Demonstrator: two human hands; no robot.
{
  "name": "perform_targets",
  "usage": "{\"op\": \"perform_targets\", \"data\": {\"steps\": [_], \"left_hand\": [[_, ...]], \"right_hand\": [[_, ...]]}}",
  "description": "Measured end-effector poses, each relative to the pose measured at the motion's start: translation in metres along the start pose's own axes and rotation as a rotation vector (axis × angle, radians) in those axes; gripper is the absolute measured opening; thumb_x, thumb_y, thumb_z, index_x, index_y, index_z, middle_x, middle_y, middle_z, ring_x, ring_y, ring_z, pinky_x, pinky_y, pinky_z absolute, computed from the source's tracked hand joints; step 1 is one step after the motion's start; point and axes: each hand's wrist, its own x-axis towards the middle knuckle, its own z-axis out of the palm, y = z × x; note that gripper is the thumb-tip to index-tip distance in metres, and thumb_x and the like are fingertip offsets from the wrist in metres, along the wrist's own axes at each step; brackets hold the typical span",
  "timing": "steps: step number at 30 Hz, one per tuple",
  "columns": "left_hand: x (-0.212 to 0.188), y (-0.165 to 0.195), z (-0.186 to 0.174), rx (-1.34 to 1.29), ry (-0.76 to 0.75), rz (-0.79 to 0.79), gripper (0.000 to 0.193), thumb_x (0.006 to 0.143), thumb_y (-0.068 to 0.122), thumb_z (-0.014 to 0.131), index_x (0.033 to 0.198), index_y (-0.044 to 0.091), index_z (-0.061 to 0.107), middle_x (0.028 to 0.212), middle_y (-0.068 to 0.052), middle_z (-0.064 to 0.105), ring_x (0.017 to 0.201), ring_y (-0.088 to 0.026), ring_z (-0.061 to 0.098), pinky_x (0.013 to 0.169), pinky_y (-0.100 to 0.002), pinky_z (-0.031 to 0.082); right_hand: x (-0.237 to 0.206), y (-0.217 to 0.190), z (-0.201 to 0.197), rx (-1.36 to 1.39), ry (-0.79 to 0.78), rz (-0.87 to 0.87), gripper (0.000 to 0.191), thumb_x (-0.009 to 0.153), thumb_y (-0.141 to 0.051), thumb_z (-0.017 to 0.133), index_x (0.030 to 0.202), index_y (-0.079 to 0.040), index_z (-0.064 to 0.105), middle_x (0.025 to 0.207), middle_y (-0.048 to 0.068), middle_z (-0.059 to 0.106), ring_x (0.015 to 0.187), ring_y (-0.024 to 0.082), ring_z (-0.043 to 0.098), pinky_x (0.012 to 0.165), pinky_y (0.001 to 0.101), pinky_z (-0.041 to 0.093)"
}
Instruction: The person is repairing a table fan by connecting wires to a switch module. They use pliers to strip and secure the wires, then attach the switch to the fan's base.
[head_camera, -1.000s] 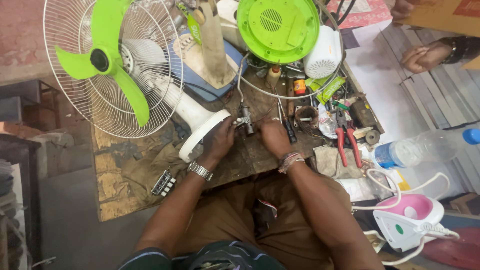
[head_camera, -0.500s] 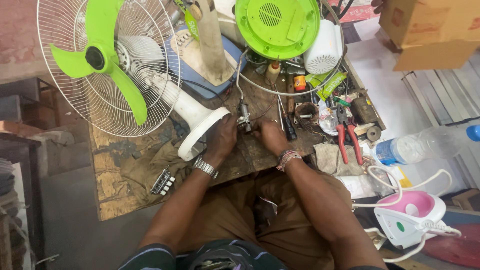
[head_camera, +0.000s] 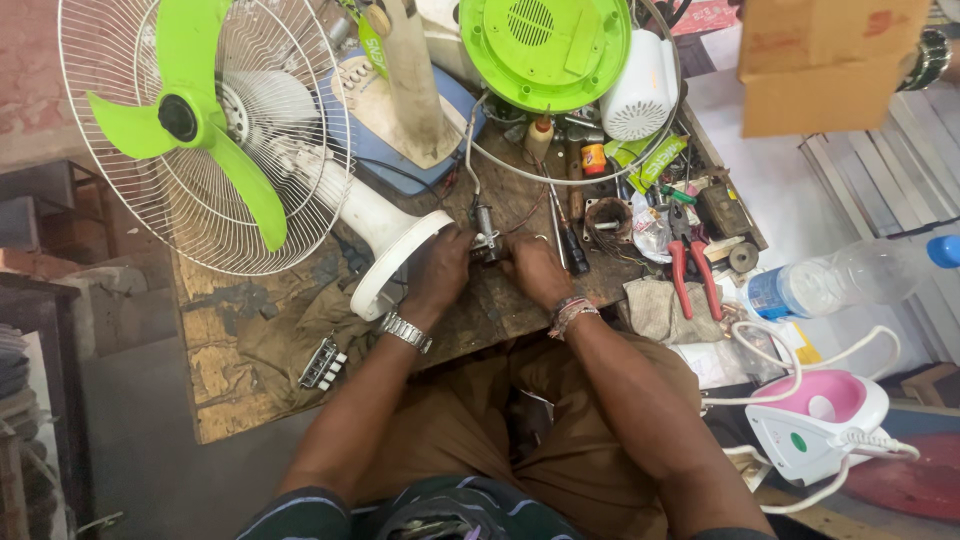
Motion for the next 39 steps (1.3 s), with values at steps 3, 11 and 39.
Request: {"op": "perform_targets", "data": {"steps": [3, 11, 39], "left_hand": [[-0.001, -0.004, -0.002, 0.002, -0.035, 0.014, 0.022, 0.090, 0.004, 0.061, 0.107, 0.010, 0.075, 0.096, -0.012, 0.068, 0.081, -0.034, 0.068, 0.070, -0.045, 0.054], [0.003, -0.007, -0.004, 0.106, -0.091, 0.105, 0.035, 0.086, 0.000, 0.058, 0.114, 0.013, 0.074, 0.093, -0.012, 0.065, 0.076, -0.035, 0.066, 0.064, -0.047, 0.052], [-0.008, -0.003, -0.004, 0.162, -0.100, 0.129, 0.054, 0.074, 0.020, 0.078, 0.125, 0.007, 0.066, 0.124, -0.010, 0.068, 0.115, -0.034, 0.057, 0.092, -0.050, 0.047]], "right_hand": [[0.000, 0.001, 0.001, 0.040, 0.034, -0.056, 0.024, 0.077, -0.004, 0.078, 0.099, 0.000, 0.070, 0.102, 0.023, 0.069, 0.099, 0.041, 0.067, 0.091, 0.0465, 0.052], [0.002, 0.013, 0.006, 0.196, 0.188, 0.124, 0.023, 0.081, -0.001, 0.072, 0.103, -0.001, 0.069, 0.105, 0.020, 0.071, 0.101, 0.037, 0.069, 0.089, 0.0437, 0.055], [0.009, 0.008, 0.007, 0.272, 0.188, -0.127, 0.027, 0.086, -0.007, 0.075, 0.113, -0.007, 0.077, 0.108, 0.013, 0.075, 0.097, 0.031, 0.072, 0.087, 0.0374, 0.056]]}}
